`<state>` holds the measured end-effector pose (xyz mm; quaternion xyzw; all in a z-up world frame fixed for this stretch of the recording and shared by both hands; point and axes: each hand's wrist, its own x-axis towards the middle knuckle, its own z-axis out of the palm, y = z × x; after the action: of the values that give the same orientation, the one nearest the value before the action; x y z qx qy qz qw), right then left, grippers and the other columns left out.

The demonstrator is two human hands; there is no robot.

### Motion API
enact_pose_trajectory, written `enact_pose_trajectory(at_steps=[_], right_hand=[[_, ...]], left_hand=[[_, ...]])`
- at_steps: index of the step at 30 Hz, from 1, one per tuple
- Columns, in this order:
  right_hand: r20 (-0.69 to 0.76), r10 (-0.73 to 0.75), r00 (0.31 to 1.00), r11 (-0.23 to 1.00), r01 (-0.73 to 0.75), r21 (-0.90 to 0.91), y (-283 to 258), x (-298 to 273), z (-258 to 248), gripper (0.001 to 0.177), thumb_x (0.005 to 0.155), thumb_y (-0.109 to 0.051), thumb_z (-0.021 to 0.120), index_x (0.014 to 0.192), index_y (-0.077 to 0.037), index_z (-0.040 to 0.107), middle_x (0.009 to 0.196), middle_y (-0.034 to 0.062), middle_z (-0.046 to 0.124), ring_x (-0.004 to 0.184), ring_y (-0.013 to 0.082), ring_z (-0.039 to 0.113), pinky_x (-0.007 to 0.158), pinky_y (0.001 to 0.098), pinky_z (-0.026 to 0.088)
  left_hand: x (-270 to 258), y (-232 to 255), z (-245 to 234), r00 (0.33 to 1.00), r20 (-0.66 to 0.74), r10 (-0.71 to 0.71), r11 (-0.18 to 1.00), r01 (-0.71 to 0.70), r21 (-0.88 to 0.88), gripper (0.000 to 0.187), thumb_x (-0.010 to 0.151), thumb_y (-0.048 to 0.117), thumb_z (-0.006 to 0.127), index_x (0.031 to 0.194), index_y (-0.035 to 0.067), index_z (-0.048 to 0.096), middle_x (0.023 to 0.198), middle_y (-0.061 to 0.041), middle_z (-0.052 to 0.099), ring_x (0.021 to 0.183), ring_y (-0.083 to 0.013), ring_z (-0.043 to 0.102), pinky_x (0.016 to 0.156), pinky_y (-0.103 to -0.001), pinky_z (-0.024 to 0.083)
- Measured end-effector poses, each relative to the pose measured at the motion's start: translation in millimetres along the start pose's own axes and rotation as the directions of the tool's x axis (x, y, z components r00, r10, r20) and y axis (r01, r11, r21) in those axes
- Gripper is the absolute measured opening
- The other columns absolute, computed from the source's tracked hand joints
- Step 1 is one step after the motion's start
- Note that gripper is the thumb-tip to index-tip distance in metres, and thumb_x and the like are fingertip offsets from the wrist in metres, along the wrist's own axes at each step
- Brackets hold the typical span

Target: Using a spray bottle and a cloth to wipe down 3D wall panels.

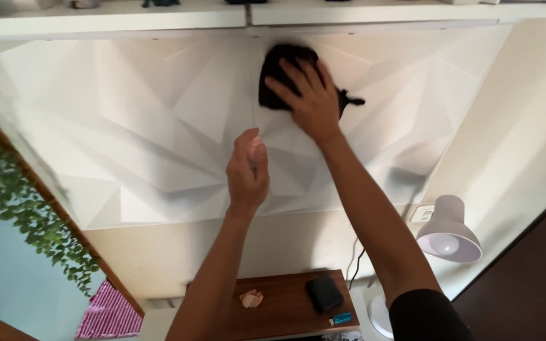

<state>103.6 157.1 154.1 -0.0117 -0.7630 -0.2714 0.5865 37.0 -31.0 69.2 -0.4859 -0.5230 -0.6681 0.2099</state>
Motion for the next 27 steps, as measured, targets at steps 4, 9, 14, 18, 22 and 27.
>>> enact_pose_trajectory(at_steps=[4,9,14,18,22,27], right_hand=[[-0.092,0.072,0.993,0.989,-0.083,-0.121,26,-8,-4,0.053,0.088,-0.001,0.071,0.137,-0.023,0.070,0.151,0.0063,0.057,0.142,0.0331,0.051,0.124,0.0551,0.034],[-0.201,0.371,0.907,0.889,-0.410,-0.206,39,-24,-19,0.067,0.076,0.001,0.072,0.141,-0.014,0.067,0.150,0.0128,0.055,0.141,0.0398,0.048,0.121,0.0581,0.034],[-0.176,0.499,0.849,0.842,-0.523,-0.133,37,-10,-12,0.067,0.077,0.002,0.072,0.143,-0.011,0.065,0.149,0.0138,0.054,0.142,0.0437,0.044,0.120,0.0549,0.040],[-0.122,0.156,0.980,0.959,-0.180,-0.220,26,6,-8,0.068,0.078,0.002,0.075,0.143,-0.019,0.065,0.151,0.0100,0.054,0.143,0.0400,0.046,0.121,0.0514,0.039],[-0.095,0.084,0.992,0.975,-0.102,-0.198,37,-2,-20,0.064,0.087,-0.001,0.080,0.146,-0.019,0.065,0.156,0.0061,0.056,0.146,0.0348,0.049,0.123,0.0470,0.041],[-0.050,0.279,0.959,0.950,-0.283,-0.133,63,-14,-43,0.074,0.072,-0.006,0.081,0.144,-0.012,0.062,0.148,0.0124,0.054,0.137,0.0412,0.046,0.116,0.0542,0.039]], left_hand=[[6,-8,10,1.000,0.006,0.001,1.000,-0.001,-0.005,0.033,0.112,0.028,0.051,0.134,0.004,0.057,0.101,-0.012,0.073,0.089,-0.0225,0.070,0.082,-0.034,0.056],[9,-8,16,0.996,0.043,-0.080,0.997,0.080,0.004,0.034,0.110,0.028,0.052,0.134,0.005,0.057,0.090,-0.011,0.070,0.077,-0.0224,0.067,0.075,-0.035,0.055],[19,-4,26,0.977,0.085,-0.197,0.980,0.194,0.044,0.034,0.107,0.027,0.055,0.134,0.006,0.060,0.081,-0.013,0.068,0.061,-0.0255,0.057,0.063,-0.035,0.051],[40,8,39,0.995,0.001,0.103,0.994,-0.103,0.033,0.028,0.110,0.024,0.056,0.132,0.007,0.060,0.106,-0.014,0.074,0.080,-0.0219,0.071,0.074,-0.032,0.057],[56,27,50,0.996,0.074,0.051,0.999,-0.052,0.015,0.028,0.104,0.024,0.059,0.129,0.009,0.062,0.107,-0.012,0.076,0.074,-0.0209,0.073,0.070,-0.033,0.057],[63,13,60,0.993,0.071,0.092,0.995,-0.094,0.021,0.027,0.107,0.022,0.059,0.131,0.009,0.061,0.112,-0.013,0.074,0.084,-0.0258,0.072,0.077,-0.036,0.058]])
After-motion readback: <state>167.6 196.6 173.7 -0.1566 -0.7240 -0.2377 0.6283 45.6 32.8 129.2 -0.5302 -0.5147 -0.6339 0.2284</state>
